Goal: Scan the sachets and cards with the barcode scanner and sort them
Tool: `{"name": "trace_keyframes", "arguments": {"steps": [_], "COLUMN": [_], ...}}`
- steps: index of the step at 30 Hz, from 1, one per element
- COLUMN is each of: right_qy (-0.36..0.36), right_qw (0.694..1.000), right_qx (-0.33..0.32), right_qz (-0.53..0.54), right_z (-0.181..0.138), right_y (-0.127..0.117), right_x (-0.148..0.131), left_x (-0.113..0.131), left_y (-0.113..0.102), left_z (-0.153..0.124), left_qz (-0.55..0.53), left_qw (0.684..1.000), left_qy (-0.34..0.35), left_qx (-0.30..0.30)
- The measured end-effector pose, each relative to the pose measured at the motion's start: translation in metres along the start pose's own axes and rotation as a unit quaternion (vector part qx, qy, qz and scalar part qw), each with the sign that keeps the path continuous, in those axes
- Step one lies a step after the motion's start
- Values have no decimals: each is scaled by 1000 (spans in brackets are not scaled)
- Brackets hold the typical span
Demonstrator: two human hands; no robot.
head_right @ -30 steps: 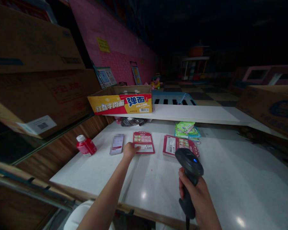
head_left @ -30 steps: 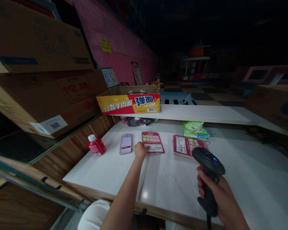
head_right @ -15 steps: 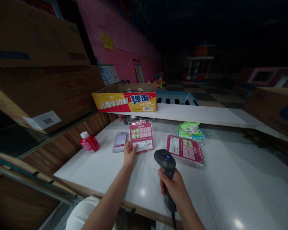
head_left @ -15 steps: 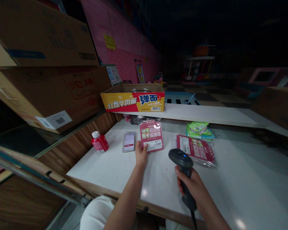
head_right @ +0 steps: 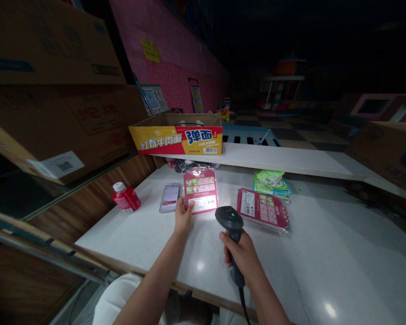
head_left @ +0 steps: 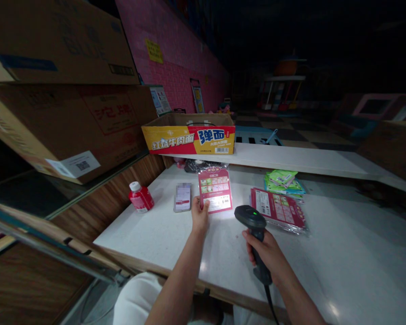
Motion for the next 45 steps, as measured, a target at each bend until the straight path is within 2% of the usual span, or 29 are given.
{"name": "trace_keyframes", "arguments": {"steps": [6,10,14,18,21,24,27,29,32,37,41,45], "right_qy": [2,2,-4,-12,-14,-22,-29,-39,-53,-48,-45,-48], "right_qw": [1000,1000,999,999,994,984,972,966,959,954,952,951], "right_qx": [1,13,35,47,102,167,213,233,249,260,274,275], "right_qz": [4,10,10,9,23,58,92,109,127,138,132,136], "right_z": [1,-4,-13,-21,-26,-32,-40,-45,-51,-55,-55,-52], "right_y": [0,-6,-22,-50,-77,-103,-123,-133,-144,-156,-163,-165], "right_x": [1,0,-6,-15,-22,-31,-42,-49,-54,-50,-47,-46], "left_x": [4,5,7,14,25,39,49,49,37,1,-19,-28], "left_y": [3,1,-2,2,17,45,79,99,122,148,160,166], "left_z": [-2,-1,0,-3,-9,-15,-18,-18,-15,-7,4,15], "left_qz": [-31,-46,-60,-46,-24,-38,-64,-85,-81,-10,48,87], "left_qw": [999,998,996,996,999,999,993,988,982,964,961,965], "left_qy": [-25,-37,-48,-48,-24,-11,-38,-76,-137,-225,-235,-218], "left_qx": [-8,15,37,51,34,-27,-88,-100,-100,-143,-137,-116]}}
Point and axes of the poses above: each hand's wrist, its own z-axis towards the middle knuckle, its own y-axis out of the palm, x = y × z, the point moved 4 cm from there along z, towards the middle knuckle, and after that the axes turned 12 degrees about -y, right-handed, at the moved point
